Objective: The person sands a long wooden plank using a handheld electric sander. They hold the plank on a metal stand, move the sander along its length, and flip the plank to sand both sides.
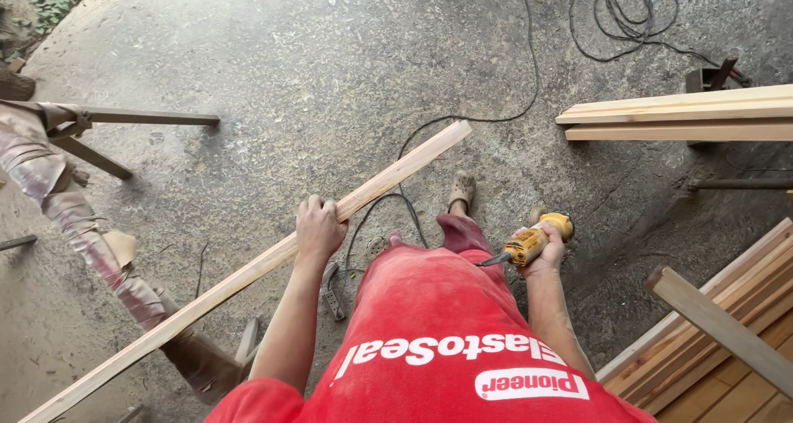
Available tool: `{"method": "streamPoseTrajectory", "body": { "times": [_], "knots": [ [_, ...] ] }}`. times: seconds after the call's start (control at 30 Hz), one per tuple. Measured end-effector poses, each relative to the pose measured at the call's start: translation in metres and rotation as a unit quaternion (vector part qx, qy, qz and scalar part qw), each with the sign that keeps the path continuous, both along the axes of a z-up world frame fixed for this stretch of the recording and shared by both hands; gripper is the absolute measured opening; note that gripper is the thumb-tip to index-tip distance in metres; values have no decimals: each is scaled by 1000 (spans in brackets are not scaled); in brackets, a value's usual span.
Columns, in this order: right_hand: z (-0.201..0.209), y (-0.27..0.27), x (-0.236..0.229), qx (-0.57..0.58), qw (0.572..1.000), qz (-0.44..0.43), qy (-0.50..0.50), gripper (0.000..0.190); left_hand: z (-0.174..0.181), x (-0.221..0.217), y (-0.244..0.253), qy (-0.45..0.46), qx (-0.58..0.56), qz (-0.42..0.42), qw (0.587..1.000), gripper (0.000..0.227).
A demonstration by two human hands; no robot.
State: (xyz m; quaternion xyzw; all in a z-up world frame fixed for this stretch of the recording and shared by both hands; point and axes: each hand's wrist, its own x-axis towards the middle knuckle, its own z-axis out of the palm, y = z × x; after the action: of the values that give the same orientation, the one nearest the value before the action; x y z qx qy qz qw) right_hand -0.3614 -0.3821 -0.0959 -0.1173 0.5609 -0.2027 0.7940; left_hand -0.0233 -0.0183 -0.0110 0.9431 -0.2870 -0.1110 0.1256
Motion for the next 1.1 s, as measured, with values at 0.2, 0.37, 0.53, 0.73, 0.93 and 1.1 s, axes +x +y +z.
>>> {"method": "streamPoseTrajectory", "body": {
  "times": [0.2, 0.37, 0.53, 0.73, 0.93, 1.1],
  "knots": [
    [-33, -86, 48, 29, 999, 33, 9, 46, -3, -9, -40, 70, 143, 85, 984, 36],
    [-48, -186, 128, 70, 990, 121, -18, 47, 3, -4, -96, 92, 191, 158, 965, 30],
    [-33, -271, 190, 66, 973, 219, -24, 46, 9, -15, -160, 130, 240, 185, 944, 36],
    [-13, -338, 239, 59, 965, 246, -70, 43, 3, -24, -190, 160, 214, 227, 937, 57],
    [-10, -364, 237, 55, 966, 250, -44, 40, -1, -42, -198, 121, 169, 270, 940, 63],
    [-16, -362, 217, 39, 962, 268, -39, 37, 18, -56, -216, 66, 55, 292, 953, 71]
  ]
}}
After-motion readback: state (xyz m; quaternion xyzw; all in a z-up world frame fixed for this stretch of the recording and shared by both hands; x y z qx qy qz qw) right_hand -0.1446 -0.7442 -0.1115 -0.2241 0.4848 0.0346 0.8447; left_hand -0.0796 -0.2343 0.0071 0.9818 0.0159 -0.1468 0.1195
